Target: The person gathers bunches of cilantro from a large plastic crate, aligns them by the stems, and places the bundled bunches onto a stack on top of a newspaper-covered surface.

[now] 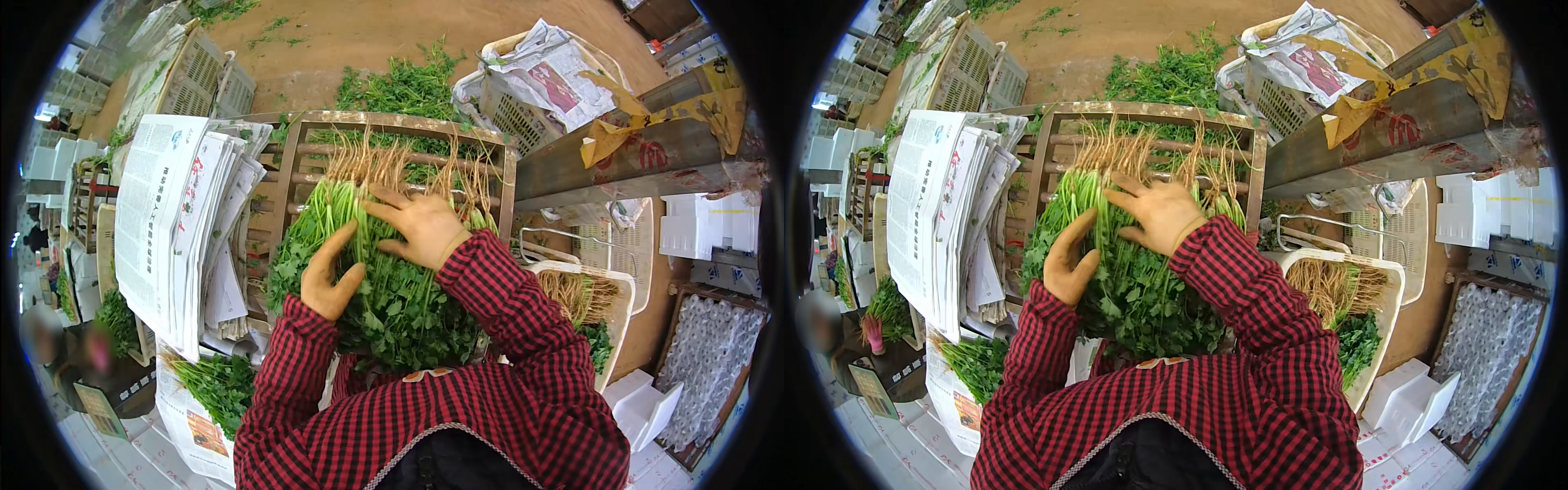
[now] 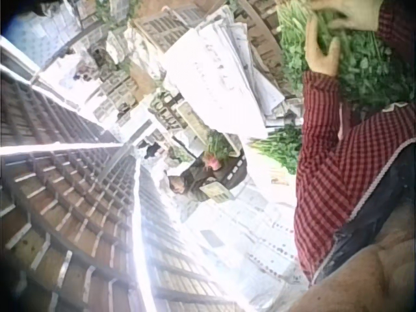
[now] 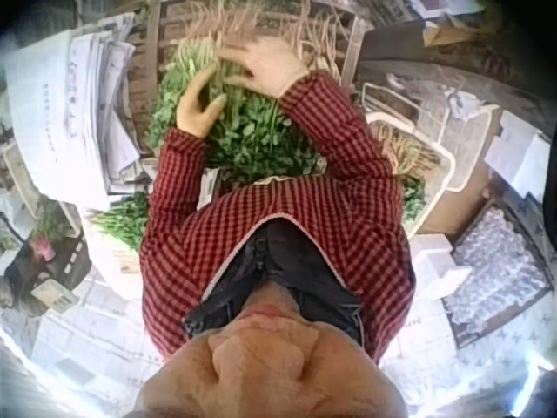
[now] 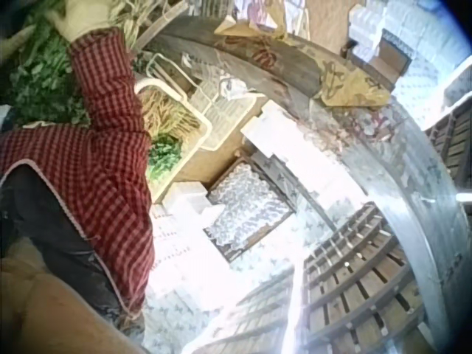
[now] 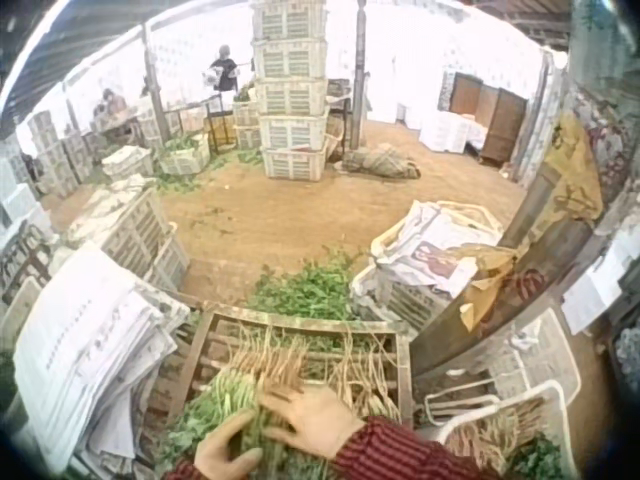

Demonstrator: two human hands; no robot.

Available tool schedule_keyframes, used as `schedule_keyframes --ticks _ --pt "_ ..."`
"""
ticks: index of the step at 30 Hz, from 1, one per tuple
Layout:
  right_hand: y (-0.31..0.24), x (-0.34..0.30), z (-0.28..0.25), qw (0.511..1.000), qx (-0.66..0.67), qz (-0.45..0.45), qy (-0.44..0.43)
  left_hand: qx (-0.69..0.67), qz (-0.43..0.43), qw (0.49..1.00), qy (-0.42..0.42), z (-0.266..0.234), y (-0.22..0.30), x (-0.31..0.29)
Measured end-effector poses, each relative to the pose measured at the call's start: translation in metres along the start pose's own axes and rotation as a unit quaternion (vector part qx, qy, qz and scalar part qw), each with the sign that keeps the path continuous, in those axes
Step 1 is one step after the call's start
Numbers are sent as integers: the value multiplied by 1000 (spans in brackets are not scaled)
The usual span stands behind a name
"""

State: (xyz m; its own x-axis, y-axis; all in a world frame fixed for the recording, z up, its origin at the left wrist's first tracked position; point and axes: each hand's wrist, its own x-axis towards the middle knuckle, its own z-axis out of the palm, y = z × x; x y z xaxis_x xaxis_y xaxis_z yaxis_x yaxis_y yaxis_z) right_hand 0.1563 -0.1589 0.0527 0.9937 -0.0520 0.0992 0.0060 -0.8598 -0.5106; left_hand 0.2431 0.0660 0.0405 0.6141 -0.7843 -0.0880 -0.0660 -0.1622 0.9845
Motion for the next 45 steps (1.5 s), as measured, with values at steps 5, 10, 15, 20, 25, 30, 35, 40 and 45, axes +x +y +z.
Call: schedule_keyframes --ticks 5,10,15,20,25,30,35,40,45 --pt "18 -39 -22 979 -112 31 -166 149 115 978 87 -14 34 -17" --pt "-4 -20 -40 983 -147 81 -74 317 67 942 82 -5 26 -3" --pt "-14 14 -9 993 -18 -4 118 390 49 915 92 16 -9 5" --pt "-6 -16 6 990 -63 126 -6 378 47 919 105 5 22 -9" --pt "-2 -23 3 983 -52 169 -41 285 34 955 80 25 24 -6" --pt "23 -9 -6 986 33 147 66 344 122 931 2 39 -15 -5" --pt "10 42 -6 983 -14 171 -57 369 134 919 28 41 -27 -5" --pt "12 40 12 987 4 149 -55 383 125 914 40 40 -34 -7" --pt "53 53 -26 944 172 147 239 368 137 918 54 41 -43 -12"
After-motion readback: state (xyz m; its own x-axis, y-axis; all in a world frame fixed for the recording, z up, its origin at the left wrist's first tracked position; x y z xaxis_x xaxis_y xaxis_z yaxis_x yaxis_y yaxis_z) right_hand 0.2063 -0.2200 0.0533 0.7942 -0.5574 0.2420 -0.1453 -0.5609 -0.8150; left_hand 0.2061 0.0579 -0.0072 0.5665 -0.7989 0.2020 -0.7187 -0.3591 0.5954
